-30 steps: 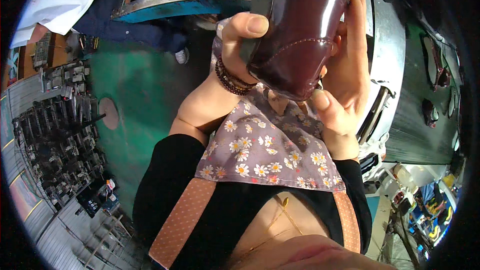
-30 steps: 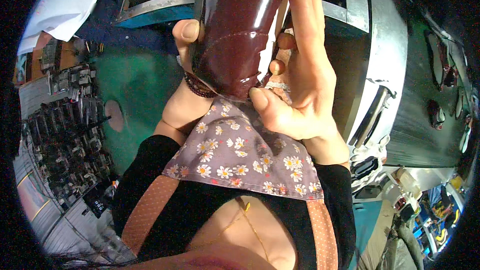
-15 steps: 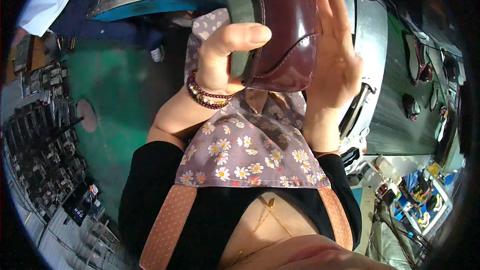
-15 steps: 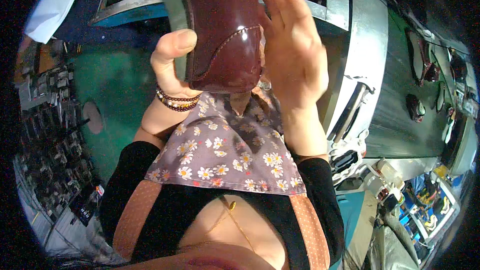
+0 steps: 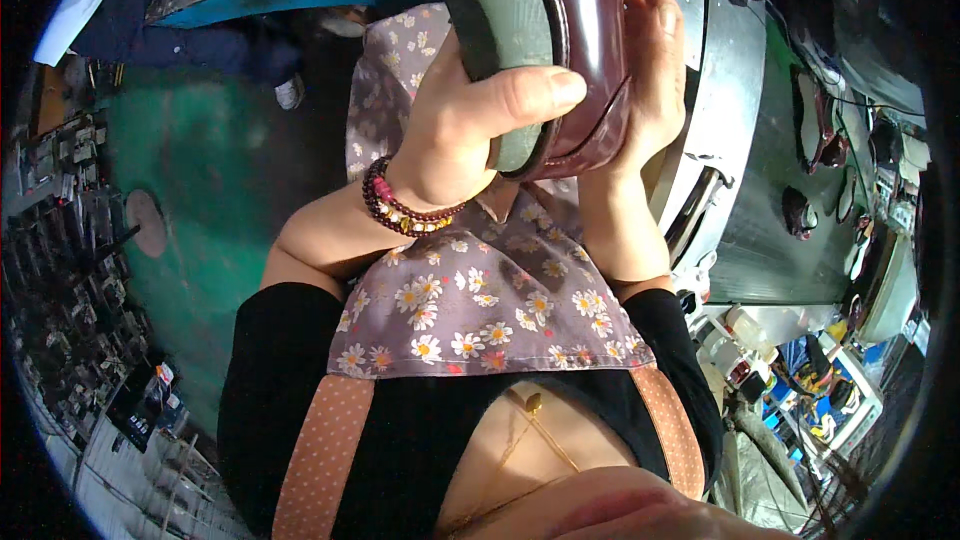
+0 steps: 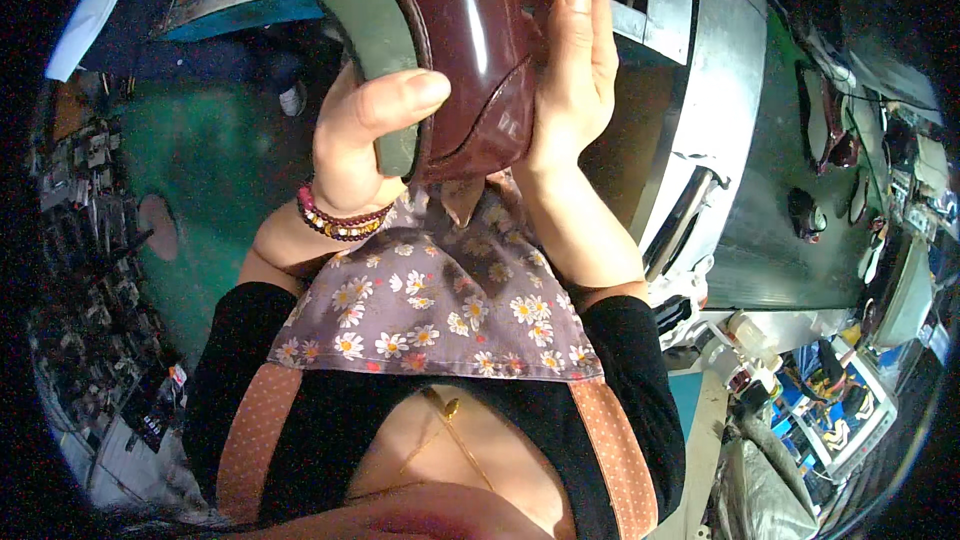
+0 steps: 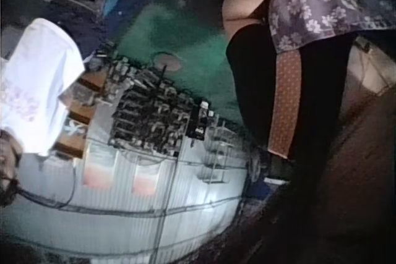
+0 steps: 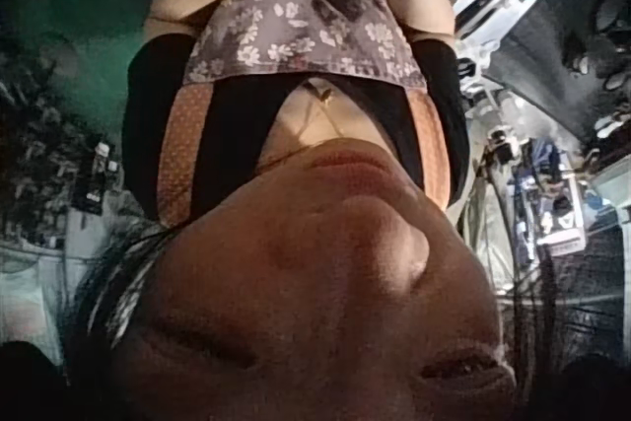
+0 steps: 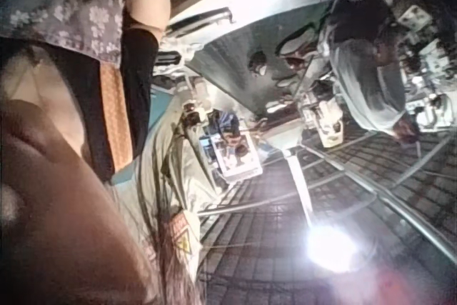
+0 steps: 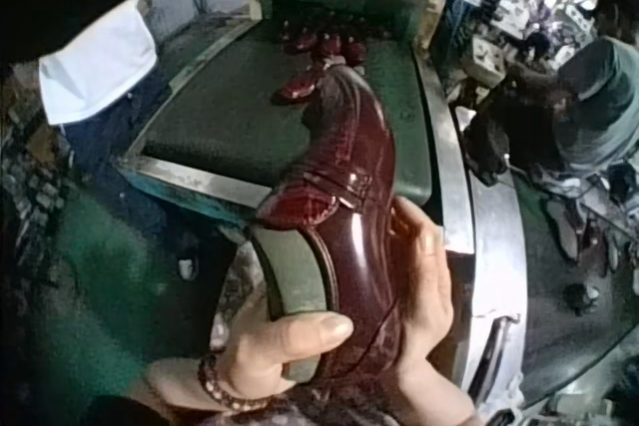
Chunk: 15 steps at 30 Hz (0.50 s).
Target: Assembling and refining shoe components on a production line using hand tools.
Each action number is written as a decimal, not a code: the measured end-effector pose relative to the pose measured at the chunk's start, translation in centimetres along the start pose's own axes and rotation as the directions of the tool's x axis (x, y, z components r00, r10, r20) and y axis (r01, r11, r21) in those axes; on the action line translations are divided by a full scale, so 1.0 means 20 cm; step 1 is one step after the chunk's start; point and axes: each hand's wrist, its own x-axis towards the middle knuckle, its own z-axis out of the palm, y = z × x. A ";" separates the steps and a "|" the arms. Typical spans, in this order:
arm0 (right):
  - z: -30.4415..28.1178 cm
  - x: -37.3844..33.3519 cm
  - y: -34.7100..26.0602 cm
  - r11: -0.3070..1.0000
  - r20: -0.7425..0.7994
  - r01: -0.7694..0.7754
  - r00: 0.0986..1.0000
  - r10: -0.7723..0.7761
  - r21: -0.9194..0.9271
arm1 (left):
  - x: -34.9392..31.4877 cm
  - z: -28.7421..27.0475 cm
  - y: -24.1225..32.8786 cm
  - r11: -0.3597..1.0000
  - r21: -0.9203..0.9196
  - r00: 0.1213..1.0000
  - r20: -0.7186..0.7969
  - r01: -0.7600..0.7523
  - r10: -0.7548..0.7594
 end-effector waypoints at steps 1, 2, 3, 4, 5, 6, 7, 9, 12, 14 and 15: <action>0.02 0.01 -0.02 1.000 0.010 0.009 1.000 -0.009 0.028 | 0.01 0.01 0.03 0.998 0.018 0.998 0.006 -0.062 0.062; 0.05 0.01 -0.04 0.998 -0.009 -0.014 1.000 0.014 0.058 | 0.00 0.03 0.06 0.999 0.016 0.999 -0.017 -0.043 0.043; 0.00 -0.02 0.00 0.996 -0.017 -0.033 0.999 0.035 0.086 | -0.03 0.05 0.02 0.999 0.010 0.999 -0.040 -0.034 0.035; -0.01 -0.01 0.03 0.995 -0.012 -0.014 1.000 0.015 0.103 | -0.02 0.03 0.00 0.998 0.004 0.998 -0.029 -0.059 0.059; -0.04 0.02 0.07 0.990 0.037 -0.041 0.999 0.037 0.134 | 0.00 0.05 -0.01 0.995 0.010 0.992 -0.067 -0.103 0.104; -0.05 0.02 0.10 0.988 0.018 -0.038 0.999 0.036 0.150 | 0.00 0.04 0.01 0.992 0.086 0.995 -0.045 -0.089 0.093; -0.04 0.01 0.12 0.985 0.000 -0.040 0.999 0.041 0.165 | -0.02 0.03 0.02 0.984 0.160 0.996 -0.032 -0.075 0.081; -0.02 0.00 0.14 0.995 -0.015 -0.021 1.000 0.023 0.097 | -0.02 0.00 -0.01 0.960 0.224 0.983 -0.041 -0.167 0.180; -0.03 0.04 0.18 0.994 -0.017 0.104 0.994 -0.104 0.021 | -0.01 0.00 -0.01 0.934 0.272 0.966 -0.049 -0.233 0.255; -0.04 0.07 0.20 0.951 0.031 0.270 0.963 -0.269 -0.149 | 0.01 -0.01 0.00 0.924 0.275 0.953 -0.066 -0.267 0.295; -0.07 0.10 0.22 0.910 0.035 0.327 0.944 -0.329 -0.256 | 0.02 -0.01 0.02 0.917 0.280 0.944 -0.086 -0.283 0.318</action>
